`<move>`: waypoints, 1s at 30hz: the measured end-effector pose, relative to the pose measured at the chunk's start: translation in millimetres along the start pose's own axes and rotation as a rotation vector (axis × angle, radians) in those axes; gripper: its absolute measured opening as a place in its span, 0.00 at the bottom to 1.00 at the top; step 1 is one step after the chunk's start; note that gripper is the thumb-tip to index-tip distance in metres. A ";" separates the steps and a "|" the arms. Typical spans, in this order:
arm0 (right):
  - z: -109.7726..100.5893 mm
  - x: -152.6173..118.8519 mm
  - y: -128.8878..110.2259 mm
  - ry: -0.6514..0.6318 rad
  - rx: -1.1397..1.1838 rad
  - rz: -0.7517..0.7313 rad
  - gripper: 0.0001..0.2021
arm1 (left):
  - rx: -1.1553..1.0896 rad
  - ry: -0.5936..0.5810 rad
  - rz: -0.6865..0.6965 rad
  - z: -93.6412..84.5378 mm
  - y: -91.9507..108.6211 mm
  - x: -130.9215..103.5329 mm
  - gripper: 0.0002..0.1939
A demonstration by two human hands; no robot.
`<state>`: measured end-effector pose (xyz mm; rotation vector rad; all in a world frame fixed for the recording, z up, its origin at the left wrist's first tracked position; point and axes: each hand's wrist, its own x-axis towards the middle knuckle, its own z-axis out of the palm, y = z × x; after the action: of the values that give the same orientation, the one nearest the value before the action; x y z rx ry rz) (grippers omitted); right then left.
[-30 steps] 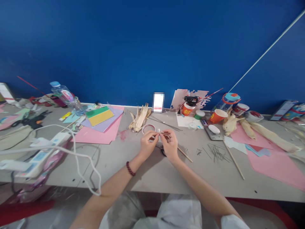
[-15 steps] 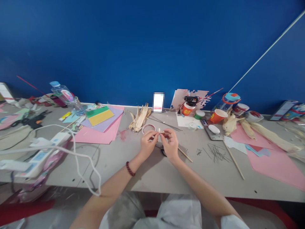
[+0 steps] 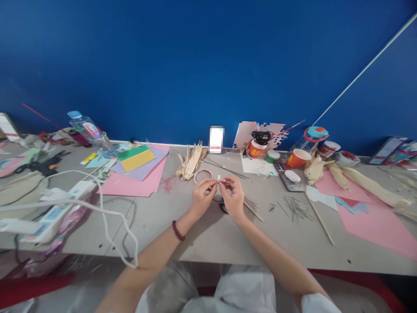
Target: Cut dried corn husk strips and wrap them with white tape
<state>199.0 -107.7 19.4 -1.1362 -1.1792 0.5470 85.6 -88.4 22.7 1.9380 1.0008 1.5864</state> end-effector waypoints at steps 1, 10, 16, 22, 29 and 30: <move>-0.1 0.2 0.6 -0.001 -0.001 0.003 0.11 | 0.005 0.002 0.007 0.0 -0.4 -0.1 0.09; 0.5 -0.2 -1.0 -0.010 0.020 0.028 0.11 | 0.006 0.012 0.015 -0.5 1.1 0.0 0.08; 2.0 -0.3 -1.6 -0.001 0.054 0.030 0.11 | -0.037 0.020 -0.061 -0.5 1.4 0.9 0.08; 1.6 0.0 -1.4 -0.012 0.055 0.042 0.11 | -0.037 0.037 -0.064 -1.1 2.1 1.5 0.07; 1.8 -1.3 -3.0 -0.021 0.068 0.035 0.11 | -0.001 0.037 -0.052 -1.8 2.4 1.6 0.07; 2.0 -1.0 -2.7 -0.018 0.072 0.041 0.12 | 0.001 0.034 -0.046 -2.1 2.8 1.8 0.07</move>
<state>196.3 -108.8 21.3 -1.0978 -1.1449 0.6274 84.4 -89.1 26.3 1.8812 1.0525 1.5985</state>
